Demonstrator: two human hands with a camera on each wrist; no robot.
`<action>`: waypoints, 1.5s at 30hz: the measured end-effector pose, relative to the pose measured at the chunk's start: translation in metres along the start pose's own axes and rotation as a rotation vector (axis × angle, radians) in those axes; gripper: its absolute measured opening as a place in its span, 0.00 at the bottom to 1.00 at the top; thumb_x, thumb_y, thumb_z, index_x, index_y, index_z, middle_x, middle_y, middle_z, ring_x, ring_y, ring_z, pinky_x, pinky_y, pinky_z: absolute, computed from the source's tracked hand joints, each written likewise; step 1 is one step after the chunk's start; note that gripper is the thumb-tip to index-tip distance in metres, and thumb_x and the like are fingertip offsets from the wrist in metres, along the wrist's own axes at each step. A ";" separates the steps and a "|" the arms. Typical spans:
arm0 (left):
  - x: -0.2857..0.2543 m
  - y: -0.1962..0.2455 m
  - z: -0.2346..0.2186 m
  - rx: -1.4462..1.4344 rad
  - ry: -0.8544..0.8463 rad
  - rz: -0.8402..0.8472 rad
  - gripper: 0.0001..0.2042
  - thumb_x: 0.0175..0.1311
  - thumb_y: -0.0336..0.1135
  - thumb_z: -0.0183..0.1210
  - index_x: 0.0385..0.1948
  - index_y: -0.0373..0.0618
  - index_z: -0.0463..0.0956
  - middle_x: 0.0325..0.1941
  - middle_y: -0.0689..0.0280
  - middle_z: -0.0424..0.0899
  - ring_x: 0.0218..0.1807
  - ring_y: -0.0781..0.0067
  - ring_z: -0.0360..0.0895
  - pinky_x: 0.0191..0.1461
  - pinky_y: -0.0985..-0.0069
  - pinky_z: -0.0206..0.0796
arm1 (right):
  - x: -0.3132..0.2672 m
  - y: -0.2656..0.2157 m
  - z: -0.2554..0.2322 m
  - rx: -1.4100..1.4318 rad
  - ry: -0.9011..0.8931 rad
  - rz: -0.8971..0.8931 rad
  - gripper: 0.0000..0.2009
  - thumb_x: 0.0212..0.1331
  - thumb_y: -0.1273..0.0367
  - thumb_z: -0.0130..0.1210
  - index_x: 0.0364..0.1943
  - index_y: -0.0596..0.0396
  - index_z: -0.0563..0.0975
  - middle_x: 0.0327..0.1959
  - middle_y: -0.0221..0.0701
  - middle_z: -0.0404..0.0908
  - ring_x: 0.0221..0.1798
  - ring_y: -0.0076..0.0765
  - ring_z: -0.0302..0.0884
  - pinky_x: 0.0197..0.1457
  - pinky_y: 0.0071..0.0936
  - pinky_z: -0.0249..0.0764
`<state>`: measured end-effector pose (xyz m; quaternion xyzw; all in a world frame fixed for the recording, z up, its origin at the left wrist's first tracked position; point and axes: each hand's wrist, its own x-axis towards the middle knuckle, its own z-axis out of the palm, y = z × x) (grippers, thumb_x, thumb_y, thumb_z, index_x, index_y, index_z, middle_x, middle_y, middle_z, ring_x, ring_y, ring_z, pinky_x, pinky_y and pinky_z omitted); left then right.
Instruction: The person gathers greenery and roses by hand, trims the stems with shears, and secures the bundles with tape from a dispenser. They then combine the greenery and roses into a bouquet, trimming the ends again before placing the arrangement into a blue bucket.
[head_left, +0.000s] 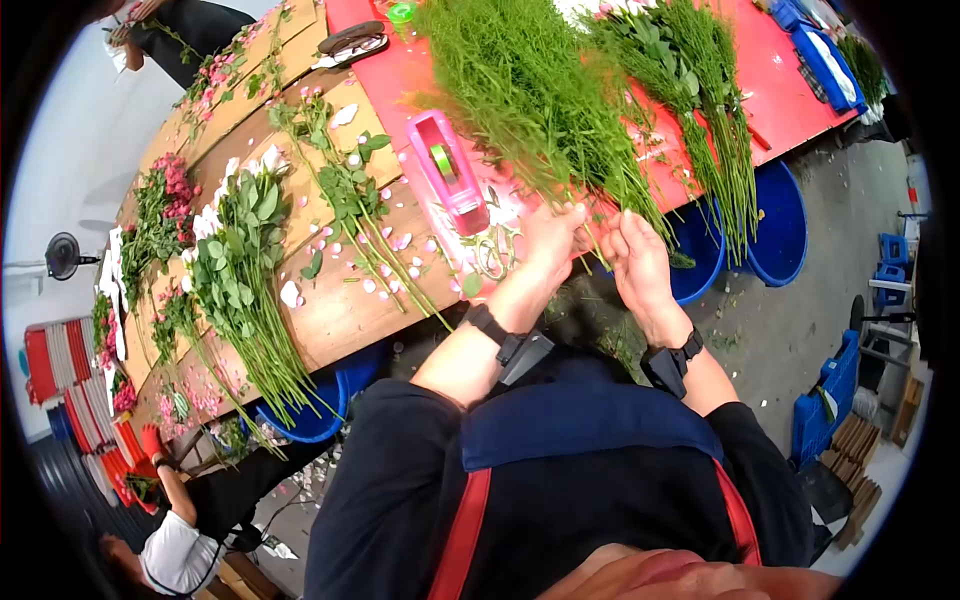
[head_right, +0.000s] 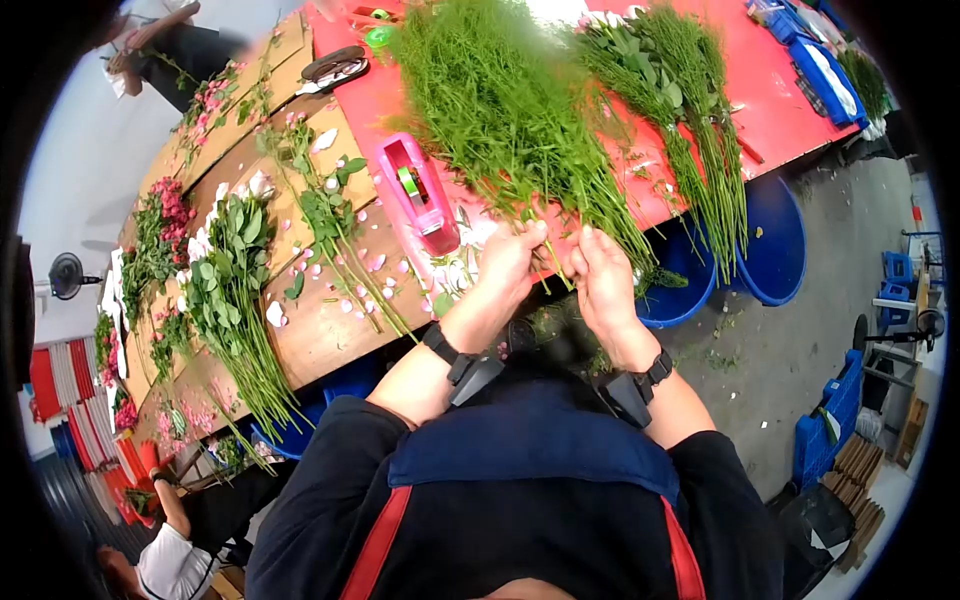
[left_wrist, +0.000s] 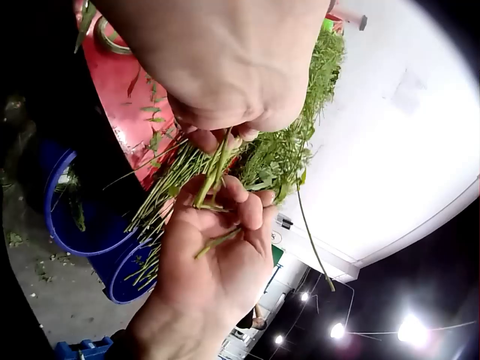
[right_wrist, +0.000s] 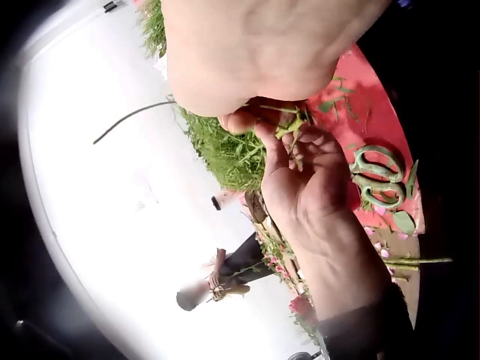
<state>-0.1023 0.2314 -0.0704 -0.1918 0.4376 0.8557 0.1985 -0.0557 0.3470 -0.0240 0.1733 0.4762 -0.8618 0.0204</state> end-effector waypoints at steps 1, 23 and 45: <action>-0.002 -0.001 0.006 0.004 0.010 0.007 0.03 0.63 0.28 0.54 0.29 0.44 0.70 0.23 0.69 0.74 0.18 0.80 0.68 0.21 0.80 0.62 | -0.004 -0.003 0.003 -0.038 -0.008 -0.011 0.11 0.68 0.64 0.47 0.33 0.57 0.73 0.16 0.20 0.60 0.20 0.19 0.55 0.27 0.19 0.56; -0.003 -0.001 -0.032 0.687 0.387 0.595 0.14 0.60 0.34 0.60 0.44 0.39 0.70 0.29 0.66 0.77 0.30 0.67 0.75 0.37 0.73 0.71 | -0.026 -0.008 -0.055 -0.392 0.018 0.201 0.11 0.67 0.66 0.46 0.42 0.58 0.76 0.21 0.23 0.71 0.18 0.19 0.65 0.22 0.20 0.65; -0.026 0.011 -0.002 0.123 -0.265 -0.288 0.04 0.64 0.30 0.55 0.35 0.42 0.76 0.36 0.65 0.83 0.29 0.80 0.73 0.30 0.83 0.65 | -0.055 -0.020 -0.035 -0.941 -0.139 -0.235 0.12 0.61 0.70 0.44 0.27 0.61 0.78 0.20 0.29 0.77 0.22 0.23 0.73 0.27 0.22 0.69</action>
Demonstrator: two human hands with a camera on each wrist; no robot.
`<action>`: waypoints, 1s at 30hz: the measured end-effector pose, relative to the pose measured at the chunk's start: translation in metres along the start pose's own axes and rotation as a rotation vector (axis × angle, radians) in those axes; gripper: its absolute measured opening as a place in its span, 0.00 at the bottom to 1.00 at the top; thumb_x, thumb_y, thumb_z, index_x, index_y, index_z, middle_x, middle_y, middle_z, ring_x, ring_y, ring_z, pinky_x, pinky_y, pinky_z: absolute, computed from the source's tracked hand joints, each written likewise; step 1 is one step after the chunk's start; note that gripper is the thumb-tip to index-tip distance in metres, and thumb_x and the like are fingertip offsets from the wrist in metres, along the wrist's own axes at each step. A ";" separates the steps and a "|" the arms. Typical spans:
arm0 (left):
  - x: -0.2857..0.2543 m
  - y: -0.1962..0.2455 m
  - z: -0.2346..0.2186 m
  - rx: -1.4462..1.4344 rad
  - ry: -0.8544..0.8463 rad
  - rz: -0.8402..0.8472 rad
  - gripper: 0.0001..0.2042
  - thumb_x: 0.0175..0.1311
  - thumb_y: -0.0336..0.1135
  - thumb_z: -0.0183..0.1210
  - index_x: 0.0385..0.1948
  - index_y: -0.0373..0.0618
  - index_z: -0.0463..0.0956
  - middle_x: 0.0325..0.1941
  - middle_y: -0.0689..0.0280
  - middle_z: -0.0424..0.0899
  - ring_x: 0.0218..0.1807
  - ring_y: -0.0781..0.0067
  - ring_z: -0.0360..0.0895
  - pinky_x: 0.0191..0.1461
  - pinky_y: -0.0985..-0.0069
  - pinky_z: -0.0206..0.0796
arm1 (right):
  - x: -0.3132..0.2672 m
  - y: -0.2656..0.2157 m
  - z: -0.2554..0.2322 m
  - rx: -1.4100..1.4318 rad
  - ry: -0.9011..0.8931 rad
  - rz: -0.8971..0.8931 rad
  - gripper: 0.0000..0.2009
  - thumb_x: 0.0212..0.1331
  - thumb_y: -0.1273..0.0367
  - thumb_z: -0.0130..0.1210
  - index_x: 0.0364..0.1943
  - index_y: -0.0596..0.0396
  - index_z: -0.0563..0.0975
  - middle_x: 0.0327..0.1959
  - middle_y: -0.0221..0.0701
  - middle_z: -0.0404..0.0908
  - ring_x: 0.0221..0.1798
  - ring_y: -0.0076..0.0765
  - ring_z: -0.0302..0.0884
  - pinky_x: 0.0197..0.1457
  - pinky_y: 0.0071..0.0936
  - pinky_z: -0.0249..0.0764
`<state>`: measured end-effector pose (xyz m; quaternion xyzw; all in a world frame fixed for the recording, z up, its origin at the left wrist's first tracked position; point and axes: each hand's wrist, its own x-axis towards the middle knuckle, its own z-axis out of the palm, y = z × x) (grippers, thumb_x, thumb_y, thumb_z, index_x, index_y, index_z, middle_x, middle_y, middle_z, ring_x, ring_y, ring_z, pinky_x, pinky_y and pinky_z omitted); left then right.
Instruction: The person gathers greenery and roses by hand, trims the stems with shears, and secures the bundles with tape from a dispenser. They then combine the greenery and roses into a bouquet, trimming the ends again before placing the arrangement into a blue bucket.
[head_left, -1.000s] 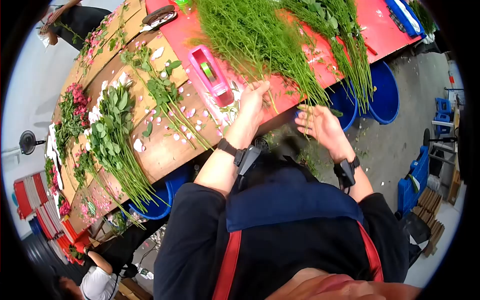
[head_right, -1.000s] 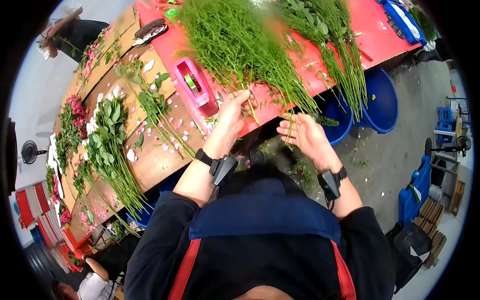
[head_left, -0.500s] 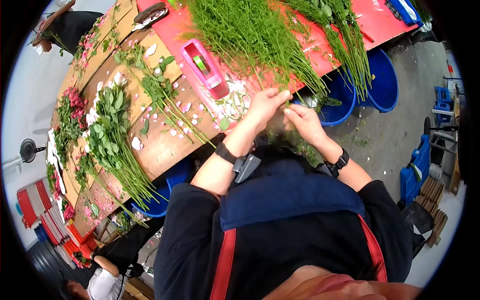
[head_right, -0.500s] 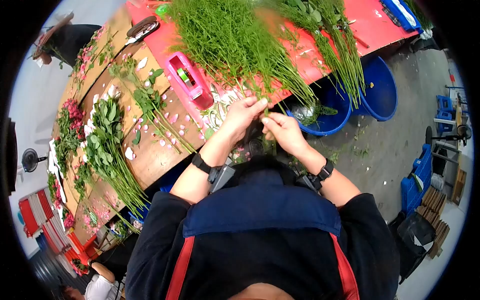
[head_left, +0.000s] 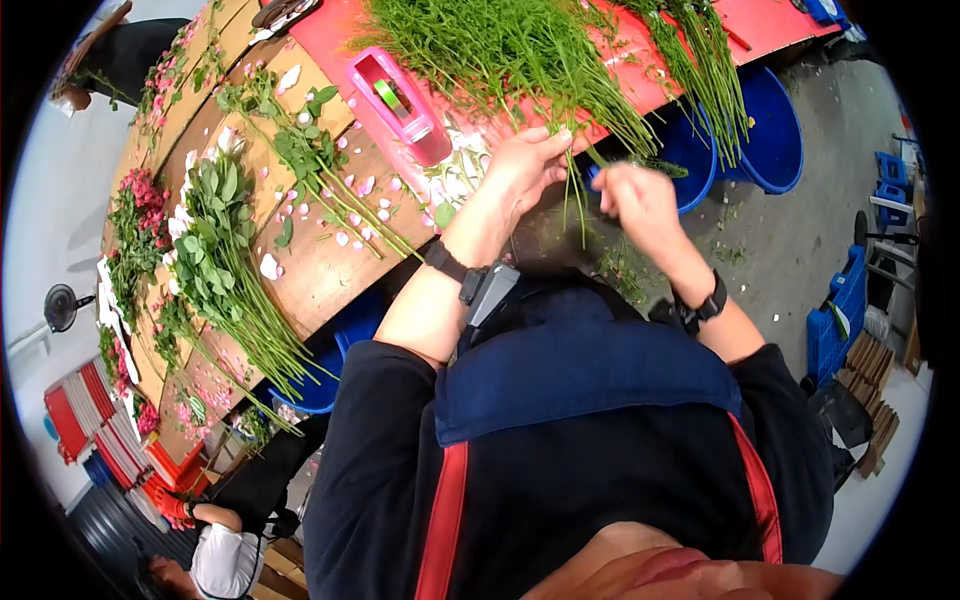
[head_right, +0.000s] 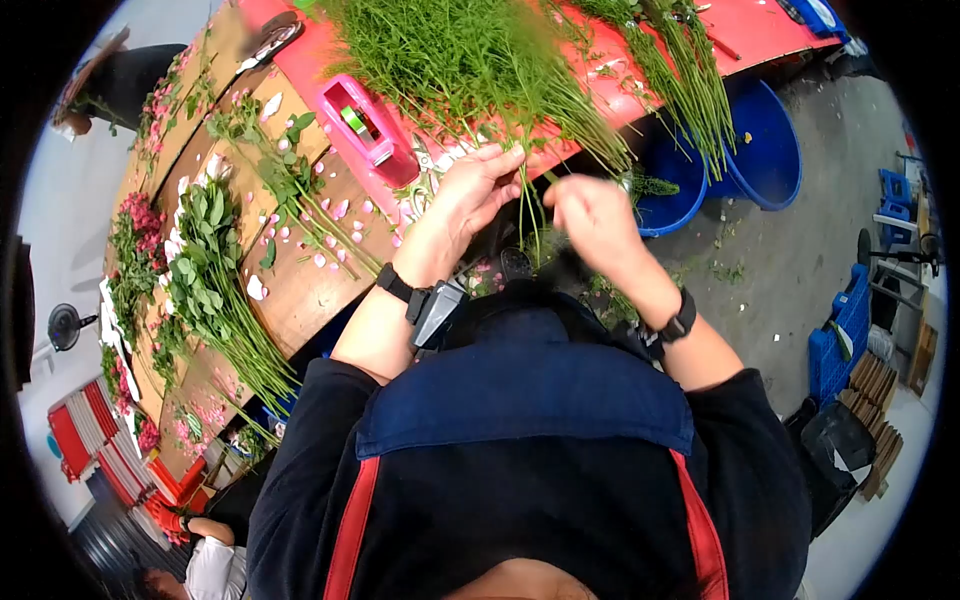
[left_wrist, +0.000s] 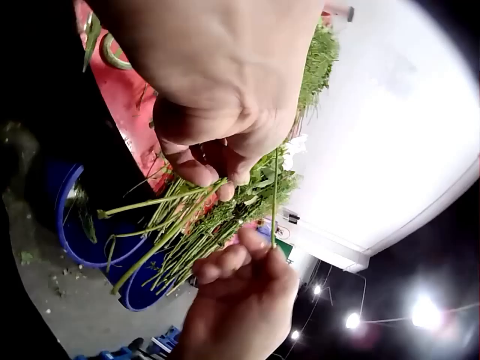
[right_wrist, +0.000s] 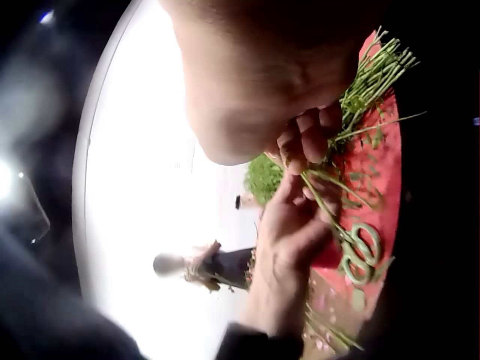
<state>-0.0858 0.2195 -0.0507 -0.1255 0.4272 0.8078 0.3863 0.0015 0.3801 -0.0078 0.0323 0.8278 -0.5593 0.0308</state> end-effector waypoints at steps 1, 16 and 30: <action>0.000 0.000 0.002 -0.083 -0.016 -0.001 0.04 0.64 0.30 0.54 0.37 0.42 0.75 0.37 0.64 0.83 0.30 0.79 0.74 0.31 0.82 0.66 | -0.015 0.010 0.003 -0.085 -0.056 -0.121 0.12 0.60 0.70 0.44 0.27 0.61 0.78 0.19 0.30 0.76 0.22 0.24 0.74 0.28 0.23 0.70; 0.015 -0.011 0.019 0.072 -0.086 0.030 0.08 0.58 0.29 0.62 0.38 0.41 0.76 0.35 0.64 0.82 0.34 0.76 0.78 0.33 0.82 0.68 | -0.014 -0.002 -0.033 -0.209 0.219 0.044 0.17 0.57 0.66 0.58 0.46 0.64 0.75 0.37 0.38 0.79 0.40 0.32 0.77 0.43 0.27 0.72; 0.099 0.084 -0.062 0.322 0.380 0.394 0.30 0.66 0.46 0.54 0.65 0.40 0.56 0.63 0.62 0.68 0.61 0.69 0.66 0.54 0.71 0.65 | -0.002 -0.094 -0.155 0.640 0.388 -0.272 0.15 0.70 0.61 0.40 0.38 0.58 0.74 0.16 0.16 0.58 0.17 0.12 0.50 0.21 0.14 0.46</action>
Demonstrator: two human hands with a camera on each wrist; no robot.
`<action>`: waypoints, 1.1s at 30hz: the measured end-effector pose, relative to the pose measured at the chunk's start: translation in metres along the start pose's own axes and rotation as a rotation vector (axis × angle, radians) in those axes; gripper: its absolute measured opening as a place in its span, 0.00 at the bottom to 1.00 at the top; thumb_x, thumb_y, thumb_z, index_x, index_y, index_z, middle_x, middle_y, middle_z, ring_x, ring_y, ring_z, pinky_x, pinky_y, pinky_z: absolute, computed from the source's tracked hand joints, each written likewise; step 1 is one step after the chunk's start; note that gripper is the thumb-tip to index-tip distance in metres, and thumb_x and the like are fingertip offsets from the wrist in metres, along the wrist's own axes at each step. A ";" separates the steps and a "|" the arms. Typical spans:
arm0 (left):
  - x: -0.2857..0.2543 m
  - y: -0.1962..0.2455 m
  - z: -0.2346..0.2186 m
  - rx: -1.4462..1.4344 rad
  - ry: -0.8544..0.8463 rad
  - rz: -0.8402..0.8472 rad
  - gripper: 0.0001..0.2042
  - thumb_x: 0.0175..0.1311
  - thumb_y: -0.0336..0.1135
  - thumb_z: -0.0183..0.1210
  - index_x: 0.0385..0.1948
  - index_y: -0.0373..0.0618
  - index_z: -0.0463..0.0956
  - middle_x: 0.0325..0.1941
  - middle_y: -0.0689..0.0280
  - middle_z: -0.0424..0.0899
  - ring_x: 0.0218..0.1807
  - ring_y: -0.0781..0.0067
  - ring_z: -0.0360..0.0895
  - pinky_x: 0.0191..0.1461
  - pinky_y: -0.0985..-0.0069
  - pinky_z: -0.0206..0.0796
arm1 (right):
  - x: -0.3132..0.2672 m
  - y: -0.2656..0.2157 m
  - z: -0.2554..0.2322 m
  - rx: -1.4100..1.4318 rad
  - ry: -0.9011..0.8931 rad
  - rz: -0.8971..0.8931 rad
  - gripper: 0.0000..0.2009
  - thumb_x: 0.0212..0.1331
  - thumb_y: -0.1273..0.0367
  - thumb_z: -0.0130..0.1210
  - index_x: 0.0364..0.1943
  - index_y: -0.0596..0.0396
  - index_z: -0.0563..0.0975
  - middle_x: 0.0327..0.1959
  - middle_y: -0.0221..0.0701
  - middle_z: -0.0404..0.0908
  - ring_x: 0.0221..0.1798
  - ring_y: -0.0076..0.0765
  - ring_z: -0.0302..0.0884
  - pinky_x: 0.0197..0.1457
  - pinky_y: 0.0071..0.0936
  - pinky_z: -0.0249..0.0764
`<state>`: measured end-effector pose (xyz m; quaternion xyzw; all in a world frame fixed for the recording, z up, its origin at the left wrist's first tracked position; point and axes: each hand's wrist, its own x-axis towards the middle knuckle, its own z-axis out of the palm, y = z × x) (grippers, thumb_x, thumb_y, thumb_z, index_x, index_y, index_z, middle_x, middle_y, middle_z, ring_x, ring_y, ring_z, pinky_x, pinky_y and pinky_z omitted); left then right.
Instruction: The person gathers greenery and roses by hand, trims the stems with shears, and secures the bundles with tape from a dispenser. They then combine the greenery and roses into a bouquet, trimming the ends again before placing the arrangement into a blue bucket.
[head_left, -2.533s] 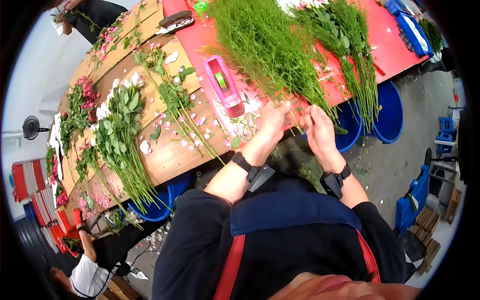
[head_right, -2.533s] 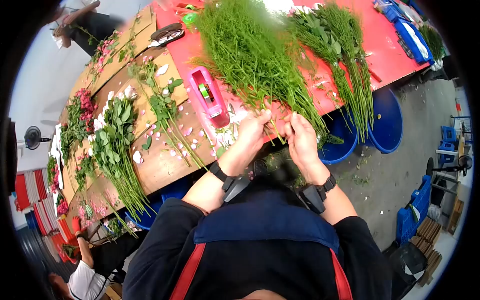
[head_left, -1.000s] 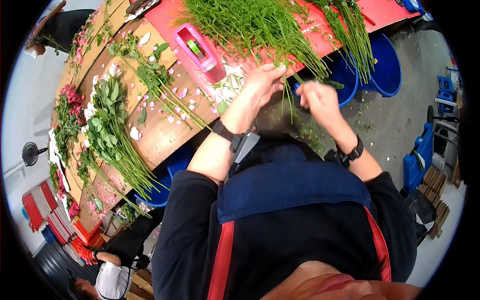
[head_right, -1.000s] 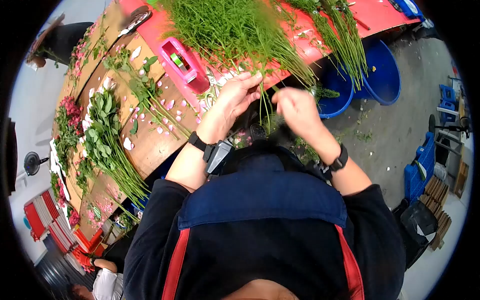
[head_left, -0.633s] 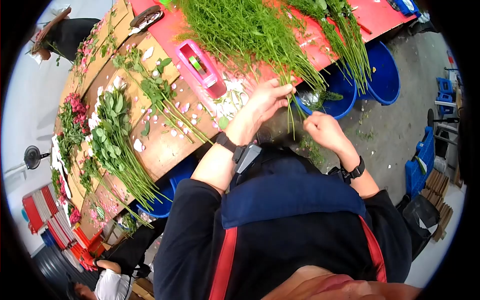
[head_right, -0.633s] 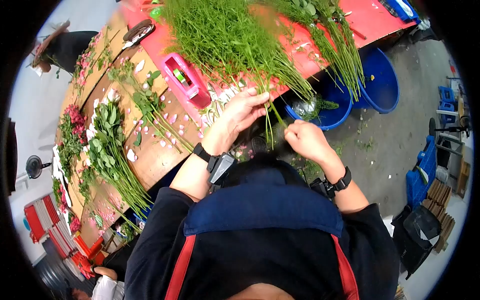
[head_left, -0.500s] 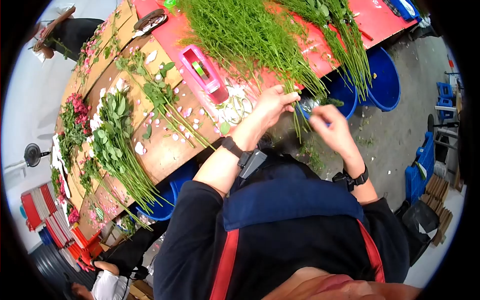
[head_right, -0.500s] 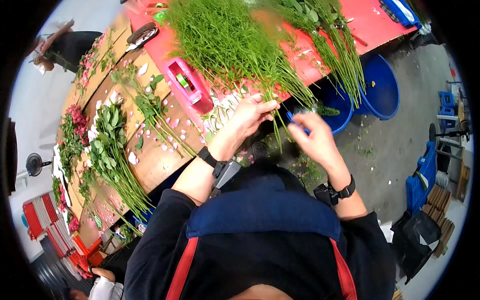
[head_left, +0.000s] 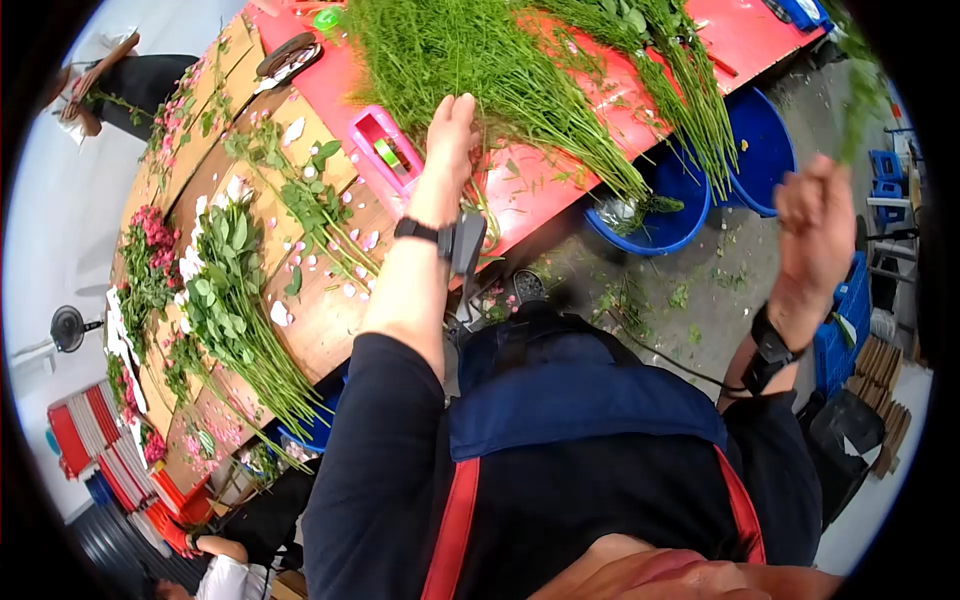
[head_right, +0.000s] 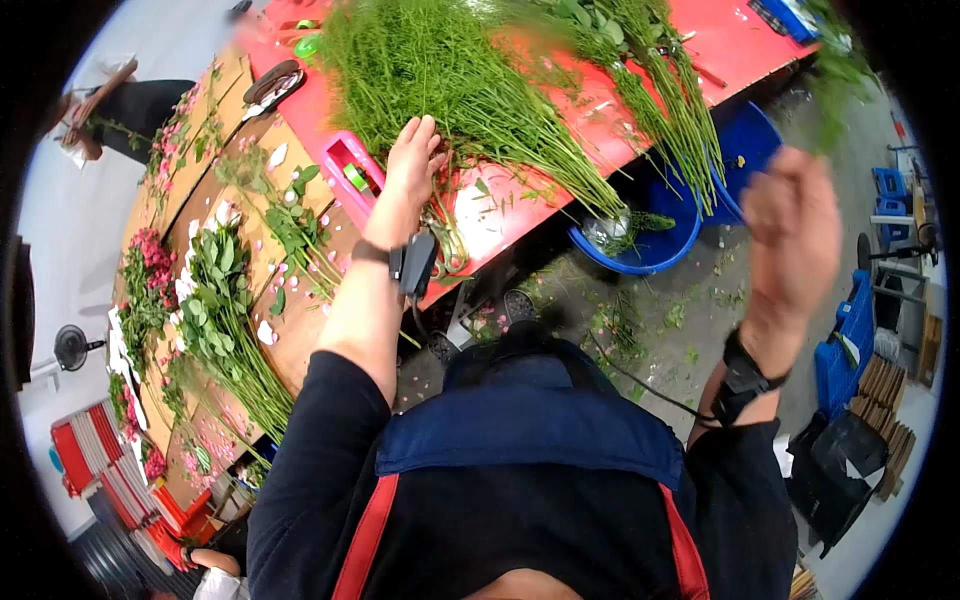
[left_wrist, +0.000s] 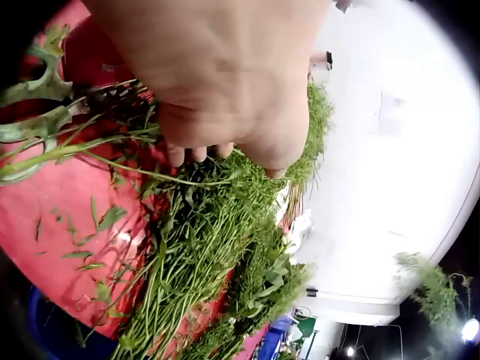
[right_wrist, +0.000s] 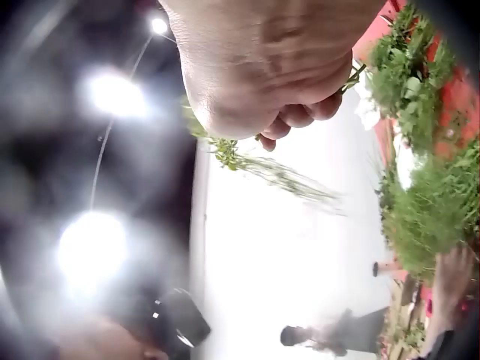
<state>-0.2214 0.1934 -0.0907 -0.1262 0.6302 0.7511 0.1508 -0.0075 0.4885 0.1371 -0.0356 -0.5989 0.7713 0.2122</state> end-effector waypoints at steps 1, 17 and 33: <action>-0.016 0.001 0.003 0.087 -0.020 0.114 0.30 0.66 0.46 0.54 0.64 0.40 0.57 0.61 0.61 0.70 0.59 0.70 0.68 0.53 0.73 0.65 | 0.000 0.022 0.010 -0.136 0.098 0.063 0.14 0.70 0.61 0.41 0.36 0.56 0.74 0.16 0.17 0.58 0.18 0.13 0.51 0.21 0.15 0.48; -0.081 0.062 0.036 -0.361 -0.416 0.004 0.24 0.70 0.53 0.41 0.51 0.38 0.67 0.23 0.67 0.69 0.20 0.73 0.69 0.25 0.73 0.68 | 0.055 0.236 -0.010 -1.363 -0.320 -0.071 0.09 0.51 0.63 0.59 0.30 0.53 0.82 0.29 0.42 0.81 0.33 0.49 0.78 0.40 0.40 0.73; 0.040 -0.022 0.042 -0.527 -0.144 -0.087 0.25 0.73 0.50 0.35 0.64 0.43 0.54 0.66 0.54 0.63 0.61 0.51 0.69 0.56 0.54 0.69 | 0.076 0.193 -0.006 -1.232 -0.279 0.079 0.17 0.56 0.55 0.57 0.35 0.57 0.78 0.30 0.40 0.80 0.32 0.44 0.78 0.38 0.38 0.73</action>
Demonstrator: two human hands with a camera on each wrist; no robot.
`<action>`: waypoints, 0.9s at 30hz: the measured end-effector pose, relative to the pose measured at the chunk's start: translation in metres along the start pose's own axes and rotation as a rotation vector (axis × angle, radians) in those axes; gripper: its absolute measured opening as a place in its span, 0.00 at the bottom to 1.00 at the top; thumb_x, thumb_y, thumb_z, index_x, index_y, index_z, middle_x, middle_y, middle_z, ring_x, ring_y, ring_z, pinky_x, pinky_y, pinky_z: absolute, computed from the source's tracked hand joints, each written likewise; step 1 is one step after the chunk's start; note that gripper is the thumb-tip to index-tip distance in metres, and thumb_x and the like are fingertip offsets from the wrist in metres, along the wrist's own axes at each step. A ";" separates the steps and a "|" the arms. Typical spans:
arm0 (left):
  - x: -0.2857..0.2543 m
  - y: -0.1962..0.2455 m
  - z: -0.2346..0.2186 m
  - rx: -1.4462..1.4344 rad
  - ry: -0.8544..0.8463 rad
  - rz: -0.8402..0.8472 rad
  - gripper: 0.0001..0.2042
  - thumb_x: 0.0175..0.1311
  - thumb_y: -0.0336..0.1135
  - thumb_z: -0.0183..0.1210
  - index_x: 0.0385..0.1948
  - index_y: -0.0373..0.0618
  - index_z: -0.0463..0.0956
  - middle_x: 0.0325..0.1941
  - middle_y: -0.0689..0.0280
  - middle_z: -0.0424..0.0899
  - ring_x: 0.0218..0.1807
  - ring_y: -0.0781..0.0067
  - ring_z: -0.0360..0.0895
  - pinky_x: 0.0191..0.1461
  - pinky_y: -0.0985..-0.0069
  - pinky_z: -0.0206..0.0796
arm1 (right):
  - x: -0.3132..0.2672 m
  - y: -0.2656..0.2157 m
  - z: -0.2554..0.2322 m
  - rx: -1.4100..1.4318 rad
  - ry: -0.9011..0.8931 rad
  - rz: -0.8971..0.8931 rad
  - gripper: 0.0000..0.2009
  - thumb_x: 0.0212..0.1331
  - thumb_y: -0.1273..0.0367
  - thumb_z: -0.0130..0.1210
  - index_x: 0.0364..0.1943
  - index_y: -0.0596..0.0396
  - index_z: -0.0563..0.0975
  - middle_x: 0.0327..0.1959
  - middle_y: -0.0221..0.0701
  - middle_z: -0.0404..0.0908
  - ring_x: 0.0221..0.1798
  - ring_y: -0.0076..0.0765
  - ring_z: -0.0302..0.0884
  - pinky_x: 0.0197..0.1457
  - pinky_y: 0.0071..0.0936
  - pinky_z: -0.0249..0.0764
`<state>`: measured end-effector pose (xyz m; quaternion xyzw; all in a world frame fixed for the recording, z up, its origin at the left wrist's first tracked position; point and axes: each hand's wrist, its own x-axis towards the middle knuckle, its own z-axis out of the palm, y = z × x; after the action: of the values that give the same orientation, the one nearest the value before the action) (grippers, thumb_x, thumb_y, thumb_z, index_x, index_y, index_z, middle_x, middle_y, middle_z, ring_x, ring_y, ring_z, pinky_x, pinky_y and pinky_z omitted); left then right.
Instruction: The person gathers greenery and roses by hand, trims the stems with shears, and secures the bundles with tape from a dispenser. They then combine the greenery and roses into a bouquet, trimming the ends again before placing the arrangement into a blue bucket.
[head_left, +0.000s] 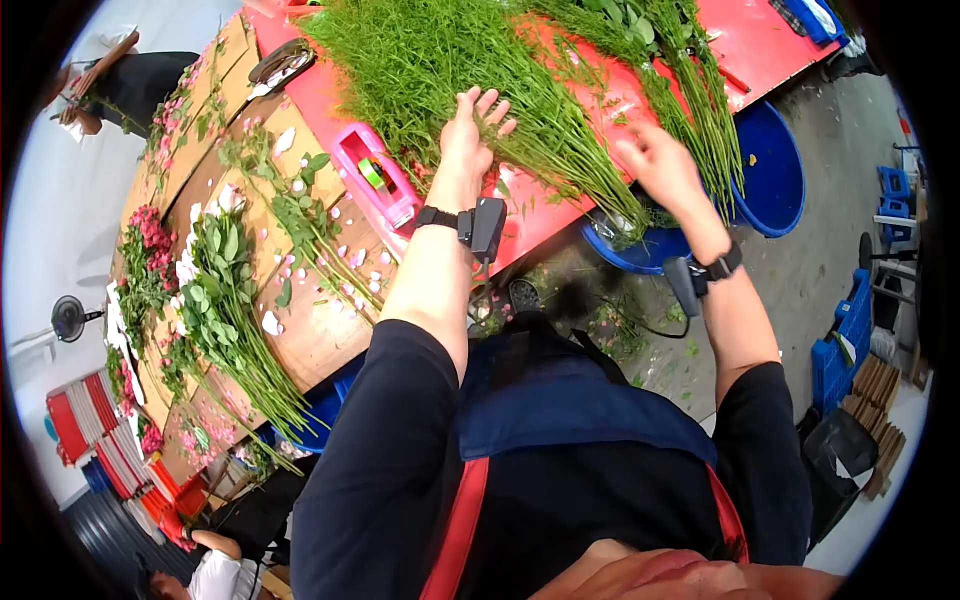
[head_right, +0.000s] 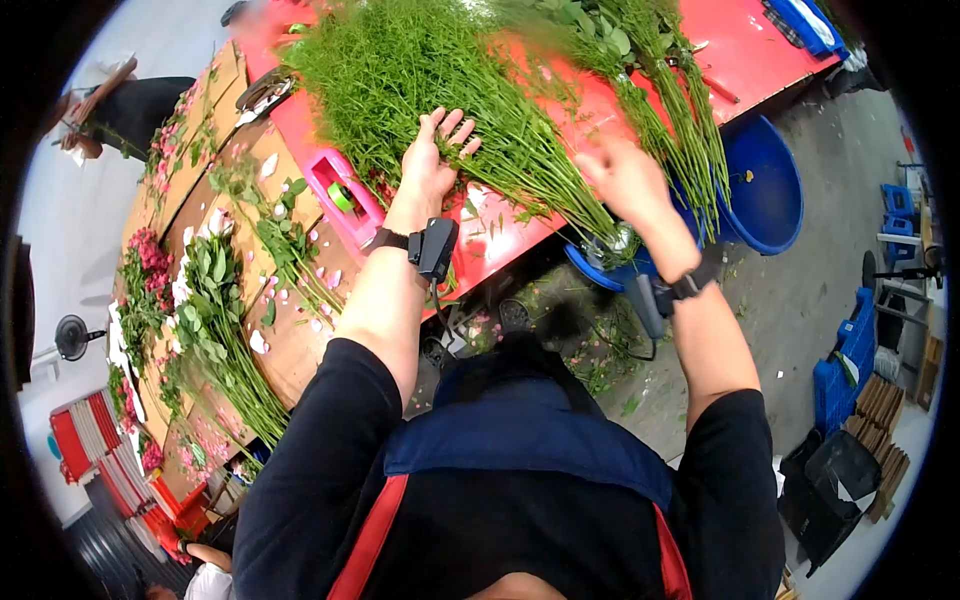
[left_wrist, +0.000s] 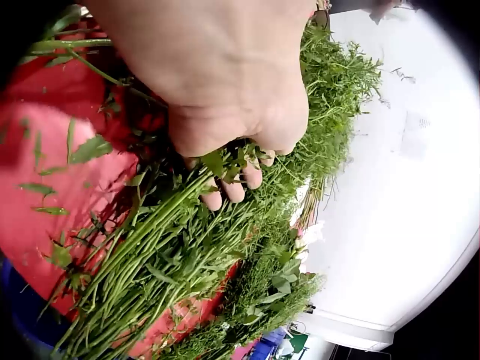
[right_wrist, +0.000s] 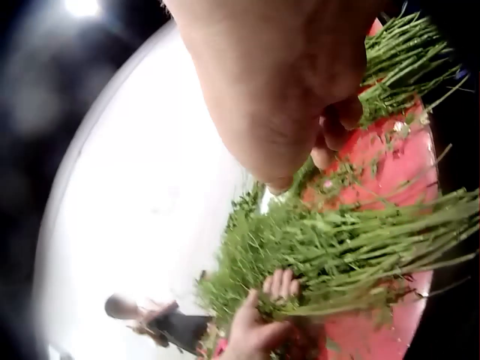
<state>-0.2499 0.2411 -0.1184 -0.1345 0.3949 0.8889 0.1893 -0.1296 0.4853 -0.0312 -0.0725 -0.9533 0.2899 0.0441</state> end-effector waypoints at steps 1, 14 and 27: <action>0.001 -0.001 -0.001 -0.003 0.004 0.004 0.25 0.73 0.50 0.35 0.64 0.43 0.54 0.65 0.54 0.64 0.60 0.51 0.69 0.55 0.53 0.69 | 0.005 0.001 0.013 -0.101 -0.105 -0.078 0.19 0.56 0.52 0.55 0.35 0.55 0.80 0.33 0.43 0.80 0.37 0.50 0.78 0.43 0.43 0.73; 0.008 -0.008 -0.015 0.006 0.081 -0.020 0.26 0.73 0.50 0.36 0.65 0.43 0.54 0.64 0.56 0.67 0.57 0.56 0.72 0.51 0.60 0.71 | -0.040 -0.039 -0.141 -0.309 0.243 -0.211 0.05 0.57 0.70 0.55 0.34 0.57 0.76 0.31 0.41 0.74 0.34 0.48 0.74 0.39 0.34 0.70; -0.145 0.052 0.078 -0.033 -0.529 -0.013 0.29 0.70 0.48 0.44 0.66 0.39 0.51 0.57 0.47 0.71 0.58 0.52 0.72 0.57 0.62 0.71 | -0.162 -0.057 -0.099 0.409 0.183 -0.058 0.09 0.58 0.77 0.54 0.42 0.62 0.79 0.33 0.24 0.73 0.31 0.17 0.64 0.34 0.15 0.60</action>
<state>-0.1508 0.2350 0.0224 0.0969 0.3164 0.8982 0.2893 0.0365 0.4661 0.0762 -0.0607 -0.8683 0.4681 0.1526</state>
